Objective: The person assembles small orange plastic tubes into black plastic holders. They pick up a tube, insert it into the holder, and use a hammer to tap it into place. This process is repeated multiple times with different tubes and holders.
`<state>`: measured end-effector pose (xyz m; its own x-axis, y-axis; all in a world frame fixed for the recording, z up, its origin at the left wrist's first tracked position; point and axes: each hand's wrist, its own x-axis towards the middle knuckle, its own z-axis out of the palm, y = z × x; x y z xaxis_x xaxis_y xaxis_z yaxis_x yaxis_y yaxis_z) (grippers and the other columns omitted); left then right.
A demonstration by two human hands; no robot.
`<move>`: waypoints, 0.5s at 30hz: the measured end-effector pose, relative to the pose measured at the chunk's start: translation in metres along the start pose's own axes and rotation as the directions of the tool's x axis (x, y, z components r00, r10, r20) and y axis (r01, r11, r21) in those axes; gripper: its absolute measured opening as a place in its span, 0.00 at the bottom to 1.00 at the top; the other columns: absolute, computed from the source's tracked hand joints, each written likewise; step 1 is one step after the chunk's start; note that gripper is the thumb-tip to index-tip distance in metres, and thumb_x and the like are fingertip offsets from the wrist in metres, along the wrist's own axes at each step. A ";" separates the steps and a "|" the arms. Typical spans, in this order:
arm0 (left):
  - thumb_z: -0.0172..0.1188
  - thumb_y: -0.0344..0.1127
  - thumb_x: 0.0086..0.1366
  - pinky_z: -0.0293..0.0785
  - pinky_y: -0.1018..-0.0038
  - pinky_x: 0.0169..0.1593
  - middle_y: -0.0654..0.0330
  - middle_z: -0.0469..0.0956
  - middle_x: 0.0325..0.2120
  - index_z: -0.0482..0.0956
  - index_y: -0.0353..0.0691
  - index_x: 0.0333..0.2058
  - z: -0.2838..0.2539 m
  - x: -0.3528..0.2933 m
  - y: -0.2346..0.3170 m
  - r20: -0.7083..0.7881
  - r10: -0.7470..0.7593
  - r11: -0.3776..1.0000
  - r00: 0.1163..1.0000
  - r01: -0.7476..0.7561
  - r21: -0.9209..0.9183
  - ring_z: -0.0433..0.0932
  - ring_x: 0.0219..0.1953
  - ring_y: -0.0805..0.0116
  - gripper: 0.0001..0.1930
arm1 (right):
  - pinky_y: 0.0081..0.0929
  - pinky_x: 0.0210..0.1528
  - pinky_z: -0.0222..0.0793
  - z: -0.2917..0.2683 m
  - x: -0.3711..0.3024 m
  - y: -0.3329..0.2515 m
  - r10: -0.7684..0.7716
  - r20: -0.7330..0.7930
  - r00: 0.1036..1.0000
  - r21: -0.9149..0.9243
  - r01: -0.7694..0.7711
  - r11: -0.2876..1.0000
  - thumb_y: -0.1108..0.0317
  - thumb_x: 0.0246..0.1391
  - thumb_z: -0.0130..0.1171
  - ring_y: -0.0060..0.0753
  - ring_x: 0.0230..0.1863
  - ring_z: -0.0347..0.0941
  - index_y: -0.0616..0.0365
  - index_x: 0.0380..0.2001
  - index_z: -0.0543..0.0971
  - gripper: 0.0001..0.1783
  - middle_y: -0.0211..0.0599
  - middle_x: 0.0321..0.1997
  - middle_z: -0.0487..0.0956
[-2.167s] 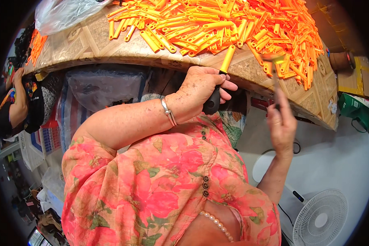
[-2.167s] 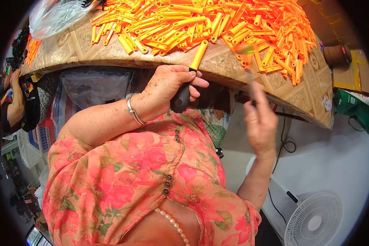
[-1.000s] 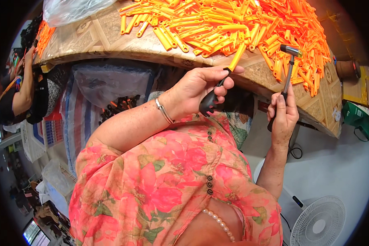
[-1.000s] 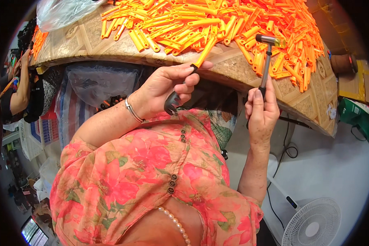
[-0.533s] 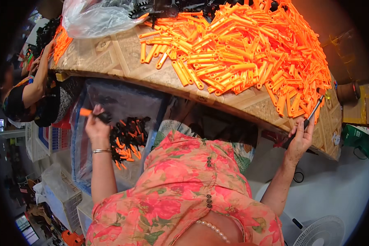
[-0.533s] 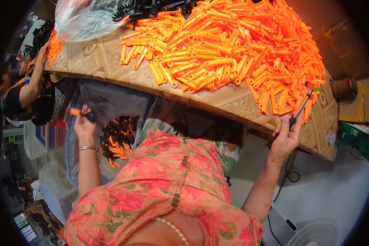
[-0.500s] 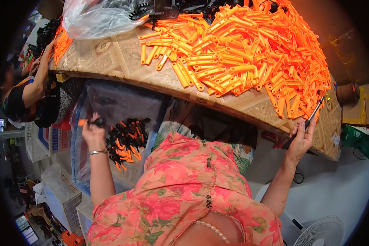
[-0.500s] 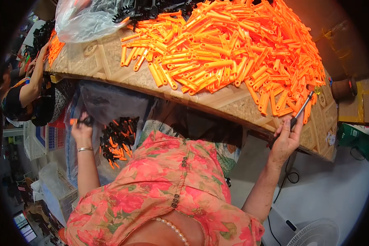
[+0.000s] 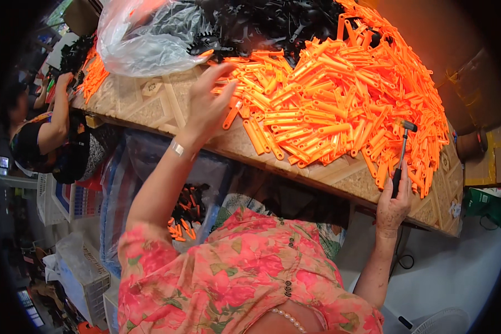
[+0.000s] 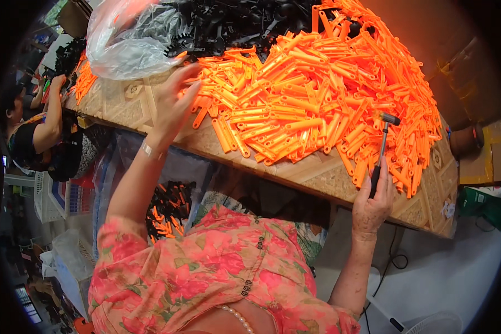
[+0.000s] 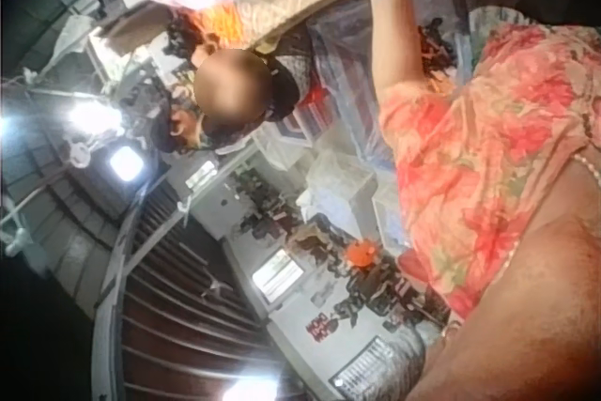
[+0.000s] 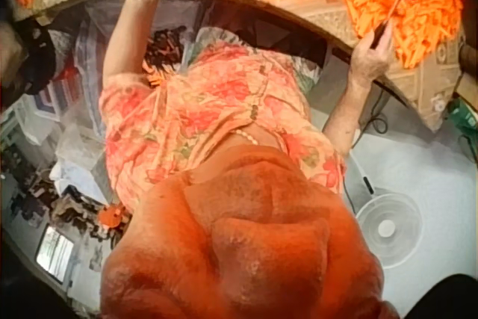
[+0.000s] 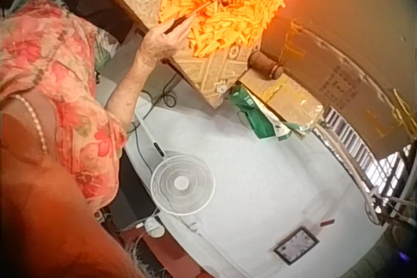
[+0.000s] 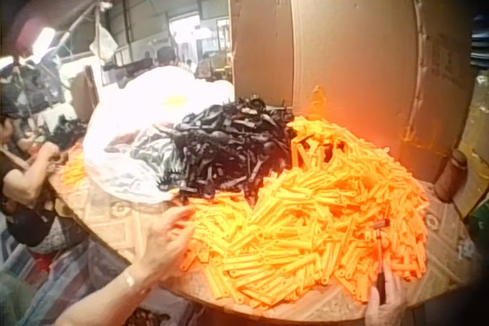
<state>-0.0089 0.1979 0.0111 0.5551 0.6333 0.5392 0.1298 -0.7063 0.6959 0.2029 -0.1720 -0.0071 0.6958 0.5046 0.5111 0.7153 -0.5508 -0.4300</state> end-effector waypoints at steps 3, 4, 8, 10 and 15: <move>0.63 0.34 0.59 0.78 0.72 0.43 0.55 0.81 0.41 0.78 0.34 0.46 0.044 0.073 -0.029 -0.008 0.205 0.945 0.979 -0.196 0.260 0.82 0.36 0.66 0.17 | 0.35 0.46 0.72 0.005 0.007 -0.005 -0.091 0.051 0.995 -0.140 0.097 0.985 0.78 0.54 0.56 0.43 0.45 0.76 0.55 0.59 0.73 0.27 0.41 0.45 0.78; 0.66 0.38 0.57 0.78 0.68 0.41 0.53 0.81 0.39 0.78 0.34 0.44 0.060 0.096 -0.038 -0.017 0.243 0.899 0.970 -0.218 0.381 0.82 0.35 0.61 0.18 | 0.34 0.45 0.72 0.007 0.009 -0.004 -0.136 0.025 0.990 -0.151 0.138 0.979 0.79 0.53 0.57 0.42 0.45 0.77 0.54 0.57 0.75 0.26 0.40 0.46 0.78; 0.66 0.51 0.56 0.78 0.64 0.40 0.51 0.82 0.32 0.81 0.37 0.41 0.105 0.147 -0.031 0.098 0.039 0.860 0.994 -0.084 0.503 0.82 0.35 0.56 0.23 | 0.36 0.50 0.71 0.007 0.009 -0.003 -0.116 0.047 0.992 -0.173 0.122 0.977 0.78 0.53 0.58 0.43 0.49 0.76 0.54 0.55 0.76 0.24 0.41 0.46 0.78; 0.66 0.53 0.55 0.78 0.63 0.41 0.50 0.82 0.31 0.81 0.37 0.40 0.120 0.156 -0.023 0.168 -0.084 0.860 0.982 -0.014 0.510 0.82 0.36 0.54 0.24 | 0.37 0.51 0.71 0.007 0.008 -0.002 -0.103 0.050 0.993 -0.192 0.111 0.975 0.78 0.52 0.58 0.43 0.50 0.75 0.55 0.54 0.77 0.24 0.41 0.47 0.77; 0.65 0.46 0.56 0.78 0.57 0.42 0.46 0.82 0.33 0.82 0.35 0.32 0.136 0.171 -0.034 0.164 0.056 0.798 0.985 -0.143 0.586 0.81 0.39 0.46 0.17 | 0.38 0.50 0.69 0.002 0.013 -0.009 -0.110 0.075 0.991 -0.234 0.125 0.964 0.77 0.50 0.61 0.43 0.50 0.73 0.54 0.52 0.78 0.23 0.40 0.52 0.75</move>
<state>0.1936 0.2870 0.0149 0.6889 0.5324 0.4919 0.5054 -0.8393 0.2005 0.2058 -0.1594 0.0015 0.6154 0.6109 0.4981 0.7617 -0.6234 -0.1767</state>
